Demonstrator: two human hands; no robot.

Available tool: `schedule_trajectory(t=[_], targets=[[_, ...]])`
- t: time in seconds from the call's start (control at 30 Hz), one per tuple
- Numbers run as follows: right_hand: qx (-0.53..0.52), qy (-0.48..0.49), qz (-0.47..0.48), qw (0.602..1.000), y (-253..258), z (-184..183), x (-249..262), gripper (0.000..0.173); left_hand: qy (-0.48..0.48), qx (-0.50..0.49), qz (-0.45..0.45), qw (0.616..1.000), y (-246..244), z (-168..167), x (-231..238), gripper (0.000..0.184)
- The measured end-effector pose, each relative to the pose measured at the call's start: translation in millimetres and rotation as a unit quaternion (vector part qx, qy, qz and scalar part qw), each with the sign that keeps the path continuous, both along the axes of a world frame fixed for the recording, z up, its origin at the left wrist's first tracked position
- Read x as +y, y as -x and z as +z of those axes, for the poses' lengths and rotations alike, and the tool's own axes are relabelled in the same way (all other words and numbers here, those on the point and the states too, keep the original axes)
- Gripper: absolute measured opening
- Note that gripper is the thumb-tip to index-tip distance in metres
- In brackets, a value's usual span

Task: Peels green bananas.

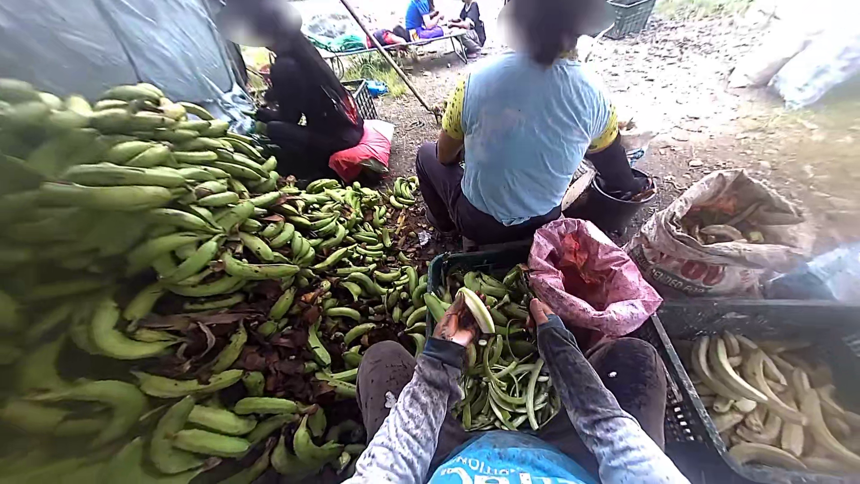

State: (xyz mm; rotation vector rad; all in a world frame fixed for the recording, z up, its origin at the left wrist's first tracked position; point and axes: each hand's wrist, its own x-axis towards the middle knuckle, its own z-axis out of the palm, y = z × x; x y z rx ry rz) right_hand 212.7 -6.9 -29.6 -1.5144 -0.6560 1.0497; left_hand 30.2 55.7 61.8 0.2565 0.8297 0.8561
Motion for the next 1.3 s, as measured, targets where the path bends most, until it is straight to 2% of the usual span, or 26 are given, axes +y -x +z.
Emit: schedule_trajectory(t=[0.07, 0.17, 0.2, 0.27, 0.33, 0.47, 0.63, 0.77, 0.9, 0.97, 1.07, 1.13, 1.23, 1.27, 1.3], targets=[[-0.030, -0.016, -0.005, 0.999, 4.5, 6.4, -2.8, 0.045, 0.001, -0.004, -0.007, 1.000, -2.2, 5.6, 4.2, 0.033], [-0.172, 0.014, 0.048, 0.984, 11.8, 43.6, -14.1, 0.044, -0.023, -0.001, -0.020, 1.000, -3.4, 6.6, 9.4, 0.034], [-0.220, 0.020, 0.072, 0.973, 10.5, 50.8, -17.3, 0.045, -0.036, 0.002, -0.035, 0.999, -3.0, 5.5, 10.8, 0.034], [-0.349, -0.025, 0.078, 0.934, 7.9, 42.7, -19.3, 0.051, -0.061, -0.003, -0.059, 0.996, -4.1, 3.0, 11.2, 0.038], [-0.426, -0.052, 0.097, 0.898, 9.1, 52.6, -24.5, 0.056, -0.083, 0.002, -0.049, 0.995, -10.2, 3.9, 9.6, 0.040], [-0.518, -0.148, 0.088, 0.838, 22.7, 54.1, -28.5, 0.055, -0.053, -0.010, -0.013, 0.998, -19.5, 6.6, 10.3, 0.036], [-0.572, -0.190, 0.037, 0.797, 34.7, 50.2, -38.0, 0.051, -0.021, 0.059, 0.012, 0.998, -23.0, 9.9, 8.8, 0.038], [-0.557, -0.144, 0.038, 0.817, 27.6, 60.7, -34.0, 0.053, -0.071, 0.026, 0.008, 0.997, -24.1, 10.5, 1.5, 0.029], [-0.570, -0.160, 0.036, 0.805, 25.8, 61.4, -32.3, 0.053, -0.130, 0.015, -0.021, 0.991, -17.7, 13.4, 3.4, 0.026], [-0.535, -0.131, 0.044, 0.834, 25.0, 73.3, -29.0, 0.052, -0.168, 0.001, -0.043, 0.985, -14.7, 12.7, 1.6, 0.026], [-0.408, -0.017, 0.093, 0.908, 6.3, 86.7, -6.9, 0.052, -0.211, 0.004, -0.105, 0.972, -10.4, 8.7, -6.5, 0.035], [-0.324, -0.029, 0.101, 0.940, -7.6, 81.9, 5.2, 0.055, -0.241, 0.026, -0.137, 0.961, -3.4, 3.1, -7.5, 0.037], [-0.290, -0.040, 0.118, 0.949, -18.4, 66.6, 5.4, 0.055, -0.312, 0.130, -0.147, 0.930, 19.1, -13.0, 1.2, 0.038], [-0.289, -0.044, 0.136, 0.947, -21.8, 50.7, 1.1, 0.054, -0.319, 0.175, -0.136, 0.921, 27.3, -15.8, 3.8, 0.038], [-0.325, -0.070, 0.131, 0.934, -25.5, 16.2, -2.8, 0.054, -0.310, 0.217, -0.118, 0.918, 35.2, -18.9, 6.6, 0.039]])
